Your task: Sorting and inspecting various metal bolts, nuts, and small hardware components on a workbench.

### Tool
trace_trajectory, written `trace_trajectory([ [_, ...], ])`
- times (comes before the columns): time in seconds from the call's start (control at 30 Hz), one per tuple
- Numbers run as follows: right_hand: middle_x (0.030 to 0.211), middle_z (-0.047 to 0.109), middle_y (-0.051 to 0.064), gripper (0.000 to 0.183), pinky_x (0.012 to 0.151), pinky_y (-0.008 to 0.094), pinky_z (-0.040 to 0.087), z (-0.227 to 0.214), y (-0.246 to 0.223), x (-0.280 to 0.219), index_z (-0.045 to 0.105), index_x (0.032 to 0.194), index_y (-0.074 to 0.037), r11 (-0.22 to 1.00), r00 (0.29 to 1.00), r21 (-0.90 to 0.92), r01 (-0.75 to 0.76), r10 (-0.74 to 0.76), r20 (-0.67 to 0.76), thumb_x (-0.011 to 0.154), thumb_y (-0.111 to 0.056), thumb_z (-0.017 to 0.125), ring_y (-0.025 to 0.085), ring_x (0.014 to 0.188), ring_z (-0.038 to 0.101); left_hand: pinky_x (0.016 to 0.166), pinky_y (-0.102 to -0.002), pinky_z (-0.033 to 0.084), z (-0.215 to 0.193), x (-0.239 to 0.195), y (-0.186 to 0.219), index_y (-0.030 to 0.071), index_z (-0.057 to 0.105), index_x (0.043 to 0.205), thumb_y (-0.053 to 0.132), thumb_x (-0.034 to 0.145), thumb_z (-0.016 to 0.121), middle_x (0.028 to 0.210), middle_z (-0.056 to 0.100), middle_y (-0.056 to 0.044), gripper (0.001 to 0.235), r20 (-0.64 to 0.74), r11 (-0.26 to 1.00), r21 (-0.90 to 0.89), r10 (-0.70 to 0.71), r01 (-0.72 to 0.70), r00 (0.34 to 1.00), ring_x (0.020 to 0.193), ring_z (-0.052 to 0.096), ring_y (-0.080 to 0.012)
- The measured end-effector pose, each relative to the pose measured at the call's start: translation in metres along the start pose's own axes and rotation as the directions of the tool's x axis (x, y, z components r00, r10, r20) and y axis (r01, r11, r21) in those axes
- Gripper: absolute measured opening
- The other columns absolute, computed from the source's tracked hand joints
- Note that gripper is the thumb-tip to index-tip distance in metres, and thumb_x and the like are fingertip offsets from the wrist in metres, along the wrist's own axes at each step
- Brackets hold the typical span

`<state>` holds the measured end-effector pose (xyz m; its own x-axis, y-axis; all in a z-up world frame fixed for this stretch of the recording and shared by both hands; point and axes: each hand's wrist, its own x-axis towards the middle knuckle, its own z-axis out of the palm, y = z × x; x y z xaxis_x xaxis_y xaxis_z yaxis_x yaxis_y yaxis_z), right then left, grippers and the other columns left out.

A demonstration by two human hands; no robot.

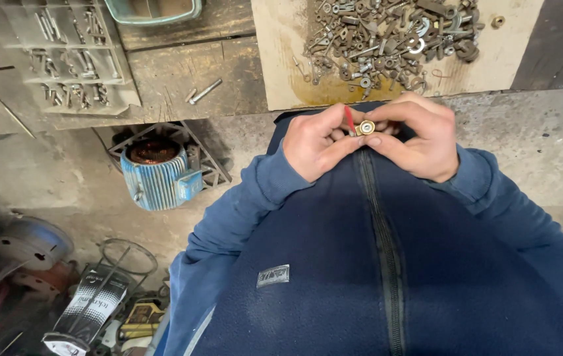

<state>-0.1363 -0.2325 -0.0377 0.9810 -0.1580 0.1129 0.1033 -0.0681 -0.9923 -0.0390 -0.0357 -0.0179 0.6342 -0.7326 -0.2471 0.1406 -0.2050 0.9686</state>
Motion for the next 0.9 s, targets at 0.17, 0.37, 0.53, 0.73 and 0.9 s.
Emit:
trace_trajectory([
  [0.17,0.079,0.064,0.017,0.026,0.055,0.031,0.056,-0.015,0.017,-0.015,0.071,0.103,0.012,0.993,0.998,0.106,-0.045,0.049,-0.031,0.087,-0.005,0.084,0.020,0.064,0.066,0.048,-0.025,0.054,0.018,0.005,0.005,0.007,0.071,0.101,0.019,0.089,0.081,0.084,0.076,-0.009,0.020,-0.016,1.000,-0.020,0.012,-0.012,1.000,0.062,0.074,-0.0160],
  [0.37,0.078,0.062,0.016,0.033,0.056,0.030,0.055,-0.039,0.031,-0.033,0.067,0.103,0.013,0.963,0.990,0.247,-0.108,0.127,-0.061,0.089,-0.013,0.081,0.016,0.066,0.064,0.051,-0.025,0.056,0.041,0.017,0.009,0.009,0.073,0.102,0.021,0.094,0.076,0.081,0.076,-0.005,0.015,-0.014,0.997,-0.011,0.073,-0.073,0.997,0.062,0.072,-0.0160],
  [0.53,0.073,0.061,0.014,0.029,0.054,0.029,0.051,-0.061,0.036,-0.053,0.064,0.103,0.014,0.920,0.973,0.337,-0.201,0.226,-0.037,0.095,-0.013,0.072,0.011,0.065,0.060,0.052,-0.026,0.055,0.069,0.029,0.017,0.014,0.073,0.097,0.025,0.098,0.070,0.076,0.075,0.000,0.011,0.007,0.994,0.035,0.101,-0.102,0.995,0.059,0.070,-0.0173],
  [0.73,0.080,0.066,0.019,0.040,0.059,0.030,0.058,-0.093,0.054,-0.083,0.063,0.115,0.014,0.829,0.924,0.430,-0.357,0.380,0.035,0.095,-0.020,0.069,0.019,0.069,0.071,0.056,-0.036,0.058,0.104,0.045,0.028,0.011,0.069,0.095,0.030,0.097,0.071,0.072,0.069,-0.006,0.019,-0.007,0.955,0.236,0.183,-0.177,0.983,0.063,0.070,-0.0287],
  [0.9,0.075,0.066,0.017,0.043,0.057,0.027,0.058,-0.114,0.069,-0.093,0.061,0.111,0.012,0.742,0.899,0.559,-0.370,0.439,0.013,0.099,-0.030,0.065,0.017,0.066,0.070,0.066,-0.039,0.060,0.133,0.054,0.026,0.015,0.071,0.106,0.033,0.099,0.069,0.077,0.070,-0.003,0.019,0.050,0.942,0.263,0.202,-0.208,0.978,0.071,0.072,-0.0284],
])
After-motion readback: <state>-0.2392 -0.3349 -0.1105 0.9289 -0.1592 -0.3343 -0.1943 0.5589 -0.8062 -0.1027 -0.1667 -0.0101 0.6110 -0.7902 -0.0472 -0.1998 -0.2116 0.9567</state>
